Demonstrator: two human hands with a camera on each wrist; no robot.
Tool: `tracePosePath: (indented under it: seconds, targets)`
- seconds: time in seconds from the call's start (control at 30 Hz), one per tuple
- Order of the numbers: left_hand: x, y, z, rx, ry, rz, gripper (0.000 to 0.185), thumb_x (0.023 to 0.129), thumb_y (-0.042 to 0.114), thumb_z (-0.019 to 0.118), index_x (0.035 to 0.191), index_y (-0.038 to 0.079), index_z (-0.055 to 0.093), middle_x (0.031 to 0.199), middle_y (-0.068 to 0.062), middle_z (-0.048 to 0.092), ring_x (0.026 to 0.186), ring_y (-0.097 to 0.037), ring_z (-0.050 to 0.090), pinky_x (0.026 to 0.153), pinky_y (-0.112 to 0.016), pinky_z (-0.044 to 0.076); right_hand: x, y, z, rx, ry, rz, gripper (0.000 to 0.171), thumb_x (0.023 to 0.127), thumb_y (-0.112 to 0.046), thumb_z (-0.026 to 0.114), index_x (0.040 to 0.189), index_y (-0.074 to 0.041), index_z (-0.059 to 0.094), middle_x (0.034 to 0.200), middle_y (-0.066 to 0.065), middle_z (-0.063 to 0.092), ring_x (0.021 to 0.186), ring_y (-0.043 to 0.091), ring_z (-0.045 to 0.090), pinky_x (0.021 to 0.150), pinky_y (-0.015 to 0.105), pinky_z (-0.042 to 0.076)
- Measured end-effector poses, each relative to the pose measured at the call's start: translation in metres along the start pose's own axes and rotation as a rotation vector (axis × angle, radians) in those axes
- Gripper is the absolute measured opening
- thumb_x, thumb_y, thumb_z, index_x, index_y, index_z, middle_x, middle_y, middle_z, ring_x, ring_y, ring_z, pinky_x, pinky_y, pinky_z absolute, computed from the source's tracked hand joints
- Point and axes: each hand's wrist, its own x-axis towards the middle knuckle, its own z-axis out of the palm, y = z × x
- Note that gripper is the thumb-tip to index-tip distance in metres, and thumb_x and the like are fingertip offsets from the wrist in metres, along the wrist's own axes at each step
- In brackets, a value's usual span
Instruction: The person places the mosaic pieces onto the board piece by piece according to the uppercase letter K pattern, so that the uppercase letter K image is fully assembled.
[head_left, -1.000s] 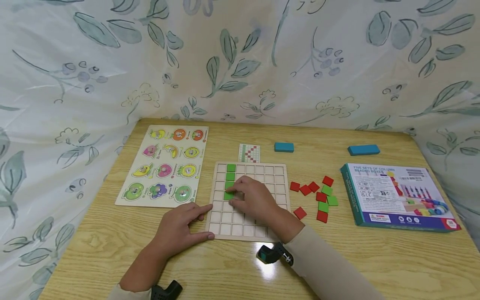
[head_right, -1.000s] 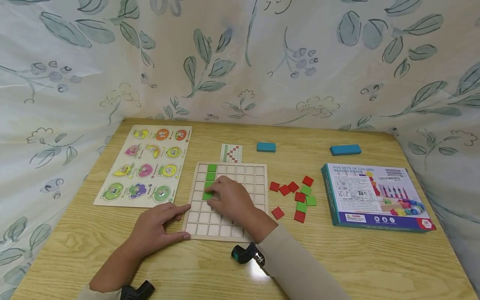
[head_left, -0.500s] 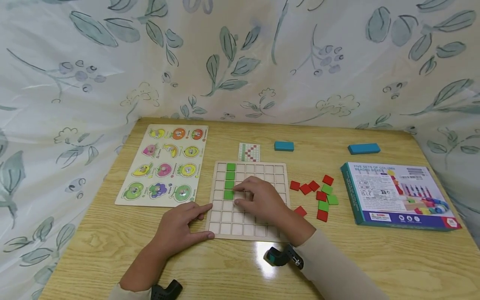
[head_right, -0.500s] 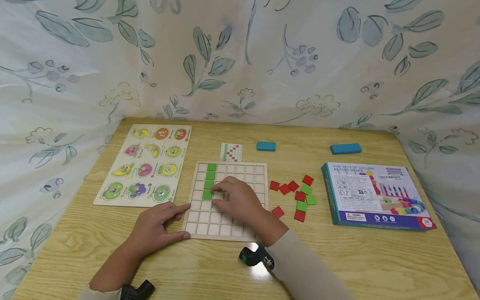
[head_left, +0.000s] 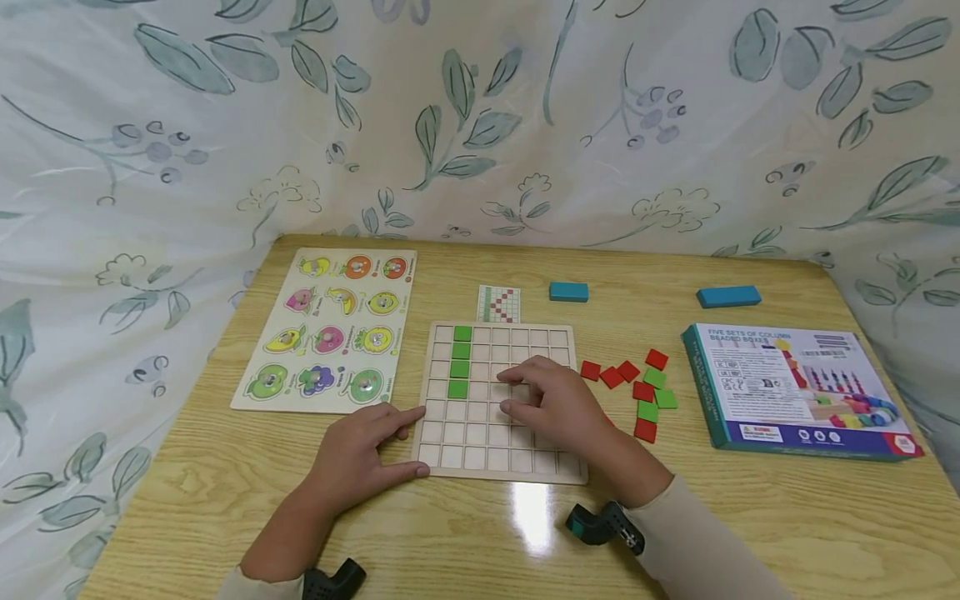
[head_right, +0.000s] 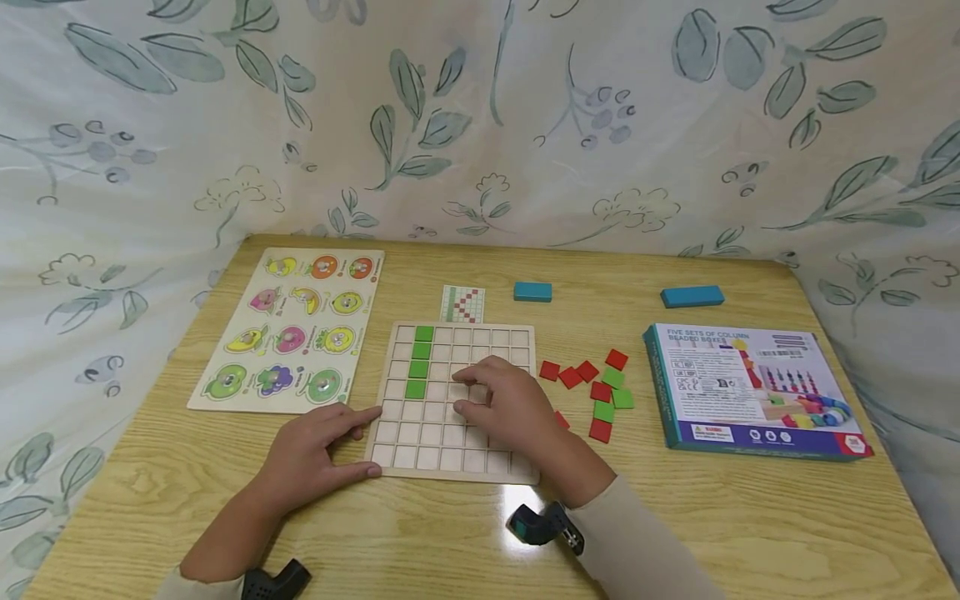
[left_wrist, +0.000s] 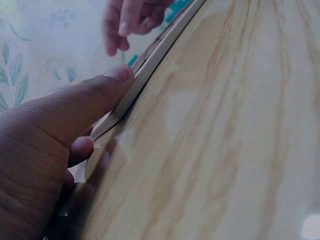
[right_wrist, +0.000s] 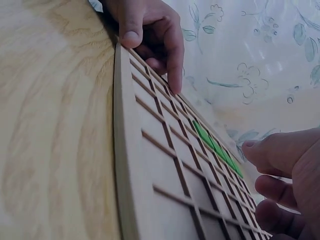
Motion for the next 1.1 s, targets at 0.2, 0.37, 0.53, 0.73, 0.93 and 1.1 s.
tracePosePath:
  seconds: [0.2, 0.37, 0.53, 0.73, 0.93, 1.1]
  targets:
    - [0.0, 0.0, 0.001, 0.001, 0.0, 0.004, 0.075, 0.074, 0.058, 0.093, 0.138, 0.022, 0.075, 0.093, 0.019, 0.057, 0.079, 0.0, 0.047, 0.067, -0.026, 0.044, -0.013, 0.011, -0.007, -0.01, 0.019, 0.046, 0.035, 0.089, -0.02, 0.088, 0.123, -0.017, 0.08, 0.102, -0.005, 0.069, 0.067, 0.009, 0.052, 0.061, 0.029, 0.045]
    - [0.001, 0.001, 0.0, -0.001, 0.002, 0.007, 0.075, 0.074, 0.056, 0.094, 0.138, 0.021, 0.075, 0.093, 0.018, 0.057, 0.079, 0.0, 0.046, 0.067, -0.026, 0.044, -0.023, 0.019, -0.016, -0.043, 0.026, 0.083, 0.035, 0.09, -0.02, 0.088, 0.123, -0.017, 0.08, 0.093, -0.007, 0.064, 0.068, 0.01, 0.052, 0.062, 0.029, 0.045]
    - [0.001, 0.002, -0.002, 0.003, -0.001, 0.001, 0.075, 0.074, 0.056, 0.094, 0.138, 0.021, 0.075, 0.093, 0.018, 0.057, 0.078, 0.001, 0.046, 0.067, -0.026, 0.044, -0.036, 0.027, -0.03, -0.062, 0.033, 0.113, 0.034, 0.09, -0.019, 0.088, 0.123, -0.017, 0.079, 0.089, -0.008, 0.059, 0.067, 0.012, 0.051, 0.06, 0.029, 0.044]
    - [0.001, 0.002, -0.001, -0.003, 0.003, 0.001, 0.075, 0.074, 0.056, 0.094, 0.138, 0.021, 0.075, 0.093, 0.018, 0.058, 0.079, 0.0, 0.048, 0.068, -0.027, 0.046, -0.053, 0.039, -0.049, -0.089, 0.052, 0.176, 0.033, 0.092, -0.022, 0.087, 0.124, -0.017, 0.079, 0.102, -0.004, 0.066, 0.068, 0.014, 0.052, 0.061, 0.028, 0.043]
    - [0.0, 0.001, -0.001, -0.003, 0.002, -0.001, 0.076, 0.074, 0.056, 0.094, 0.139, 0.022, 0.075, 0.094, 0.019, 0.058, 0.08, 0.0, 0.049, 0.069, -0.028, 0.046, -0.07, 0.046, -0.062, -0.144, 0.093, 0.227, 0.033, 0.092, -0.021, 0.087, 0.123, -0.016, 0.078, 0.109, -0.001, 0.069, 0.07, 0.016, 0.052, 0.061, 0.028, 0.044]
    - [0.0, 0.002, -0.001, -0.002, 0.009, 0.004, 0.075, 0.074, 0.056, 0.094, 0.138, 0.021, 0.075, 0.094, 0.018, 0.058, 0.08, 0.001, 0.048, 0.068, -0.027, 0.045, -0.084, 0.051, -0.07, -0.165, 0.148, 0.287, 0.035, 0.092, -0.022, 0.087, 0.125, -0.014, 0.077, 0.114, 0.005, 0.069, 0.072, 0.019, 0.054, 0.06, 0.028, 0.044]
